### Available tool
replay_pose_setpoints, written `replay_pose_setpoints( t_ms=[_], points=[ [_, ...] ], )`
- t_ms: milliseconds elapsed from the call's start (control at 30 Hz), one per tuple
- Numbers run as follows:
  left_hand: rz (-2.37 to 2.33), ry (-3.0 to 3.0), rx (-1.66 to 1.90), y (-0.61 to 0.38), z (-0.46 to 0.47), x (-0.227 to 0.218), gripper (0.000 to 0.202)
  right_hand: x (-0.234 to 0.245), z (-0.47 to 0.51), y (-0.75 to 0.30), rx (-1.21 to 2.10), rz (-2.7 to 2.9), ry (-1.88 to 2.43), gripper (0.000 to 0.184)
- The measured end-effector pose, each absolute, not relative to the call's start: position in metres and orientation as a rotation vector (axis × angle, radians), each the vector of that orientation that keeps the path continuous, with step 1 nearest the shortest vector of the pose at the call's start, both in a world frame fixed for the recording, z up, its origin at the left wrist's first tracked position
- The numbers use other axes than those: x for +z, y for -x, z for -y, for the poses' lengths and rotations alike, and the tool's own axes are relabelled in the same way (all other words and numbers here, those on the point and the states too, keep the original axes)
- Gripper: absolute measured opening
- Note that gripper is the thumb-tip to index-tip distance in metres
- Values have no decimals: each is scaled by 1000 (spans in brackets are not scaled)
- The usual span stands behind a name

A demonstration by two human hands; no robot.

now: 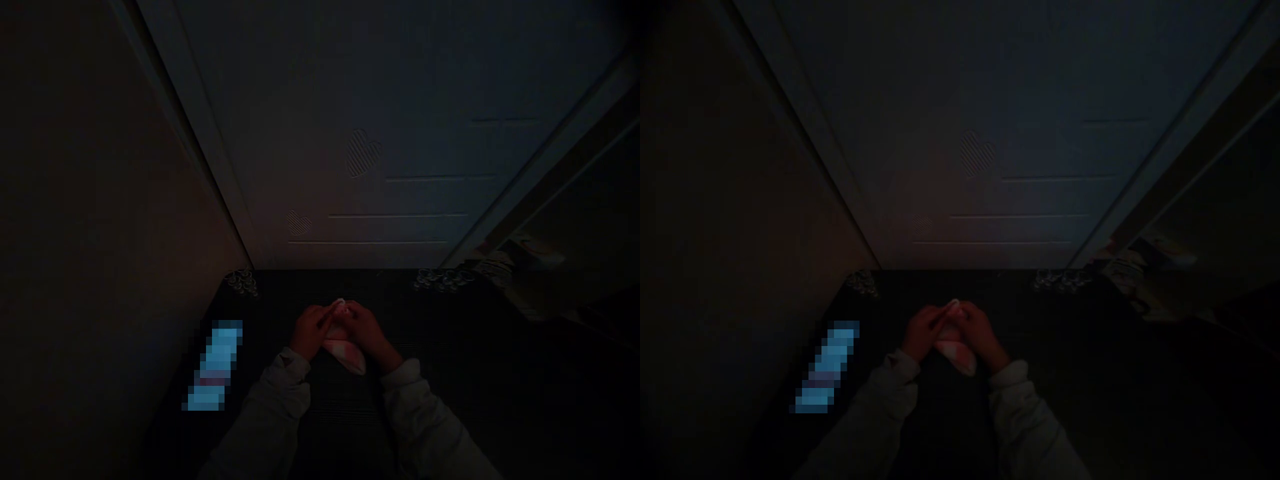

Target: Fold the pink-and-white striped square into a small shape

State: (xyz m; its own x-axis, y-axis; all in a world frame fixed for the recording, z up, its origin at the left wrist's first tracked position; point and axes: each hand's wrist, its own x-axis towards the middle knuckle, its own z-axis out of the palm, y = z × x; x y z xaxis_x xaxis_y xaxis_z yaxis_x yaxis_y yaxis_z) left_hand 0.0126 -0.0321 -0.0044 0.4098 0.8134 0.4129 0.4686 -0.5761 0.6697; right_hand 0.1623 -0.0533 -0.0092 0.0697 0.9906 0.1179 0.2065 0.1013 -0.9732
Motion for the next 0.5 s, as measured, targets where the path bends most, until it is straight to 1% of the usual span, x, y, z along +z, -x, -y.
replay_pose_setpoints(
  t_ms=[233,300,400,467,500],
  points=[
    [-1086,-2004,1037,-15,33,-5,25,-8,54,-158,932,1325,1374,20],
    [-1096,-1810,1077,-16,31,-6,30,-8,54,-157,944,1285,1369,21],
    [-1025,-1405,1163,-14,23,-9,48,-9,53,-158,971,1168,1356,22],
    [-904,-1116,1232,-7,16,-10,47,-10,52,-161,998,1062,1325,23],
    [-830,-963,1276,-2,12,-11,42,-10,52,-162,1023,999,1295,22]
  ],
)
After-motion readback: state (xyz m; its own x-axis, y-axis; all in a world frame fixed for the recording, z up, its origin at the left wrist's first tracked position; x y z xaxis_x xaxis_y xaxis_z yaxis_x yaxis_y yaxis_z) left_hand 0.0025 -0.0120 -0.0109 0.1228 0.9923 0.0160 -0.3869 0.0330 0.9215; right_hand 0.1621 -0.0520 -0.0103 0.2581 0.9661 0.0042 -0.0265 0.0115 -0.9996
